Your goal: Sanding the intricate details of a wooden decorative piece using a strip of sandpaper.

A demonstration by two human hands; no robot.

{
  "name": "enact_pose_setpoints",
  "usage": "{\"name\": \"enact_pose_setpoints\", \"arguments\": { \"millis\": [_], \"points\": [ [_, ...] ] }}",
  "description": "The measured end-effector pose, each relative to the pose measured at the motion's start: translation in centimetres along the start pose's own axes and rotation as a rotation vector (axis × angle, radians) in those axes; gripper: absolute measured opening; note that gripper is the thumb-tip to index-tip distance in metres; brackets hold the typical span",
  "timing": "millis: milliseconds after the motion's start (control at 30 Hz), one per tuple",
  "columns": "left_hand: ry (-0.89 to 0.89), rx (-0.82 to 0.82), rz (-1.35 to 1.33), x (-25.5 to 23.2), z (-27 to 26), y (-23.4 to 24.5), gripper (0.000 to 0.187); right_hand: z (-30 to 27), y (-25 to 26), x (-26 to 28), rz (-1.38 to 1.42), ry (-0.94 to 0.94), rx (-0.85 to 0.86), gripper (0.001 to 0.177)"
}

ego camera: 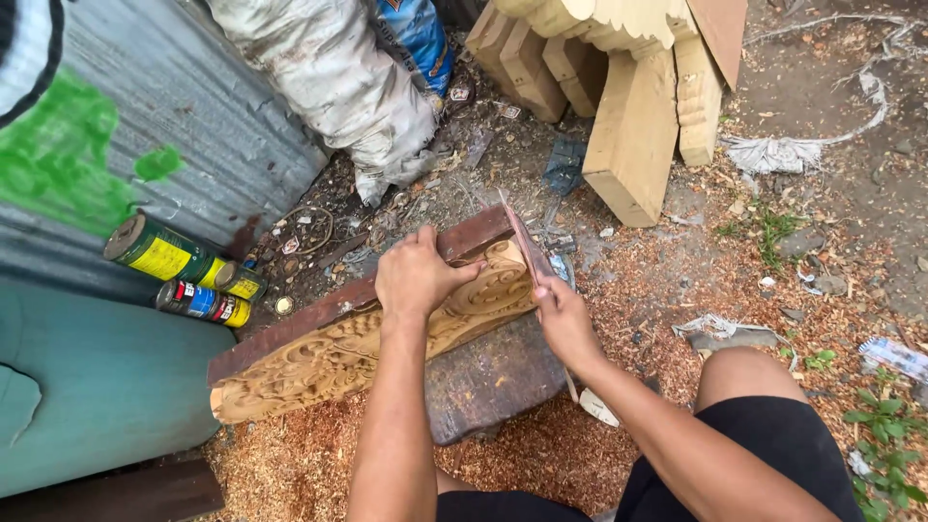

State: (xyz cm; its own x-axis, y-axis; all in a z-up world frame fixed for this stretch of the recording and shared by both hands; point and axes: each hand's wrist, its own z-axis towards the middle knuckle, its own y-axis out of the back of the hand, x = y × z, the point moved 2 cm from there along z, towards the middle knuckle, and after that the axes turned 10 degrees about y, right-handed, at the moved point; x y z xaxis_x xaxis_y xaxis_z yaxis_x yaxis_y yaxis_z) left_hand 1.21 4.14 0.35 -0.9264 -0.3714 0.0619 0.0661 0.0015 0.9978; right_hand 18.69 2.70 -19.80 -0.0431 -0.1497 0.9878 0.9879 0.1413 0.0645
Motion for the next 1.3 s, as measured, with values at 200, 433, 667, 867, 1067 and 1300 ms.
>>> {"name": "enact_pose_setpoints", "arguments": {
  "millis": [200, 433, 667, 867, 1067, 1300],
  "points": [
    [-0.027, -0.014, 0.006, 0.4, 1.1, -1.0, 0.083, -7.9, 2.5, 0.6, -0.120, 0.459, -0.046, 0.027],
    [-0.010, 0.012, 0.002, 0.4, 0.9, -0.7, 0.085, -0.8, 1.3, 1.6, -0.183, 0.041, 0.061, 0.027],
    [0.016, 0.089, 0.022, 0.2, 1.3, -0.6, 0.085, -2.3, 1.0, -2.3, -0.245, -0.075, 0.048, 0.034],
    [-0.024, -0.038, -0.004, 0.8, 1.2, -1.0, 0.084, -2.5, 1.7, 0.1, -0.267, 0.282, -0.013, 0.033],
    [0.012, 0.085, 0.015, 0.2, 1.6, -0.8, 0.083, -2.6, 1.9, -0.3, -0.661, 0.016, 0.223, 0.048],
    [0.021, 0.115, 0.025, 0.5, 1.2, -1.2, 0.087, -5.9, 1.8, -6.8, -0.348, 0.274, -0.007, 0.031]
  ]
}}
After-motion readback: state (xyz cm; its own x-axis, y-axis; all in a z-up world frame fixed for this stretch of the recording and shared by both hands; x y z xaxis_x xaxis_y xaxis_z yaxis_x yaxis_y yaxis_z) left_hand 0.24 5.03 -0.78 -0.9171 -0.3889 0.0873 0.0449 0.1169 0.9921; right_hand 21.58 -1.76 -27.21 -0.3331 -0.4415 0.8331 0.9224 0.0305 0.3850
